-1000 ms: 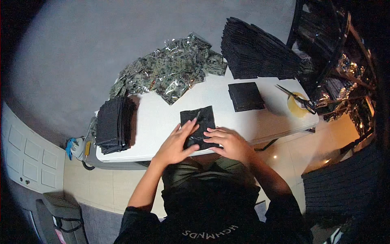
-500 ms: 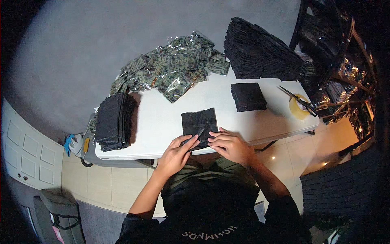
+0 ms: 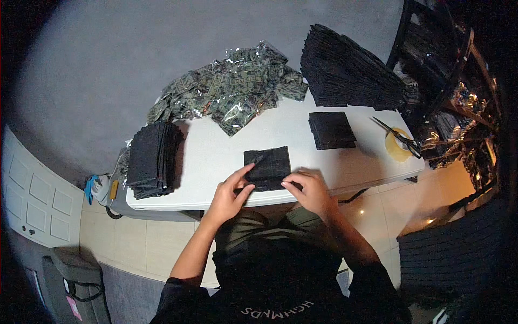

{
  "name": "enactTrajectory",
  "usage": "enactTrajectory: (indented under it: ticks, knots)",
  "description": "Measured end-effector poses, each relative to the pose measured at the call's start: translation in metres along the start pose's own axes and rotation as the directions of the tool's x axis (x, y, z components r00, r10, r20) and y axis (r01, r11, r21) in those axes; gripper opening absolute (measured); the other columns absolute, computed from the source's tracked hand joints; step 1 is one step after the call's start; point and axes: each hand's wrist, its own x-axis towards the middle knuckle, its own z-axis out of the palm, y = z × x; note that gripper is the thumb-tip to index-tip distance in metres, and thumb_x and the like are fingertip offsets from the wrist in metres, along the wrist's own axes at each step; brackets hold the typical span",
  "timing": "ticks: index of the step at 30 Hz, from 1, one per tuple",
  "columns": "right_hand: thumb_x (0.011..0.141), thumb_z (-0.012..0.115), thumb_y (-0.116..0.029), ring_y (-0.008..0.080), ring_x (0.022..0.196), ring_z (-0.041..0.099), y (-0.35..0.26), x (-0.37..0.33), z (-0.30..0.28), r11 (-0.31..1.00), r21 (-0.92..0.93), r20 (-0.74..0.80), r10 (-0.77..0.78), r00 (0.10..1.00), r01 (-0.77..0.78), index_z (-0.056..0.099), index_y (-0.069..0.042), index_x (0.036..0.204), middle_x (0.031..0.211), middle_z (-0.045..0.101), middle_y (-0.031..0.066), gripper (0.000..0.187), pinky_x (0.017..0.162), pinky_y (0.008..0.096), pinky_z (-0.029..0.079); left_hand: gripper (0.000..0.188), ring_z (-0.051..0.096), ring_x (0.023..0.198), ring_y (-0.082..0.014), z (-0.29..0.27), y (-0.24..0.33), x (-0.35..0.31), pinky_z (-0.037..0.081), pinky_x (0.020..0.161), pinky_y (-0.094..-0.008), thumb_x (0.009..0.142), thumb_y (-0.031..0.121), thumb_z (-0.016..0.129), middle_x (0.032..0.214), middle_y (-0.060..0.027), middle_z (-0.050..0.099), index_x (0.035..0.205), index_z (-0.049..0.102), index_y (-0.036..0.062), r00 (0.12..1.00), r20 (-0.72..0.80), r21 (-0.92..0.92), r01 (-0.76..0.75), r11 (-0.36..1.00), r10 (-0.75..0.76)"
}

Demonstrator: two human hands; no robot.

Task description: Packaging circuit boards into anti-static bags and sealing them with tape.

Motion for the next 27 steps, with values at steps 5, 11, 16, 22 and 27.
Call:
enactTrajectory:
  ticks: [5, 11, 16, 22, 27]
  knots:
    - [0.102, 0.073, -0.014, 0.0188, 0.079, 0.068, 0.002, 0.016, 0.003, 0.992, 0.117, -0.082, 0.061, 0.995, -0.051, 0.075, 0.003, 0.104, 0.092, 0.075, 0.0132, 0.017, 0.071, 0.0337, 0.052, 0.058, 0.048, 0.070, -0.0069, 0.006, -0.013, 0.019, 0.042, 0.067, -0.0225, 0.099, 0.001, 0.072, 0.076, 0.0023, 0.057, 0.154, 0.057, 0.0097, 0.995, -0.084, -0.027, 0.044, 0.999, -0.046]
    - [0.102, 0.073, -0.016, 0.0171, 0.073, 0.066, 0.015, 0.036, 0.007, 0.986, 0.108, -0.053, 0.137, 0.989, -0.131, 0.076, 0.000, 0.105, 0.086, 0.074, 0.0111, 0.017, 0.068, 0.0340, 0.052, 0.053, 0.055, 0.066, -0.0071, 0.010, -0.036, 0.043, 0.047, 0.065, -0.0274, 0.099, 0.001, 0.070, 0.074, -0.0024, 0.069, 0.150, 0.058, 0.0099, 0.987, -0.148, -0.171, 0.037, 0.985, -0.063]
    - [0.102, 0.073, -0.019, 0.0204, 0.066, 0.063, 0.016, 0.042, 0.005, 0.992, -0.013, -0.044, 0.122, 0.992, -0.123, 0.075, -0.001, 0.102, 0.082, 0.072, 0.0133, 0.018, 0.064, 0.0378, 0.050, 0.049, 0.055, 0.071, -0.0062, 0.009, -0.021, 0.045, 0.047, 0.068, -0.0266, 0.102, -0.002, 0.066, 0.077, -0.0020, 0.068, 0.149, 0.057, 0.0071, 0.977, -0.182, -0.044, 0.103, 0.994, -0.109]
    - [0.100, 0.075, -0.025, 0.0276, 0.064, 0.065, 0.026, 0.045, 0.010, 0.990, -0.116, 0.005, 0.074, 0.997, -0.073, 0.073, -0.002, 0.099, 0.080, 0.071, 0.0156, 0.023, 0.064, 0.0418, 0.051, 0.049, 0.060, 0.062, -0.0178, 0.016, -0.015, 0.041, 0.047, 0.064, -0.0341, 0.101, -0.001, 0.065, 0.074, -0.0145, 0.070, 0.147, 0.055, 0.0113, 0.955, -0.294, 0.129, 0.074, 0.989, -0.033]
    - [0.099, 0.077, -0.027, 0.0305, 0.063, 0.066, 0.027, 0.049, 0.010, 0.970, -0.241, -0.029, 0.003, 1.000, -0.010, 0.073, -0.002, 0.096, 0.077, 0.071, 0.0154, 0.025, 0.064, 0.0434, 0.052, 0.049, 0.067, 0.064, -0.0371, 0.024, -0.018, 0.043, 0.051, 0.063, -0.0437, 0.100, -0.002, 0.063, 0.076, -0.0193, 0.070, 0.146, 0.053, 0.0115, 0.941, -0.333, 0.303, 0.040, 0.952, 0.066]
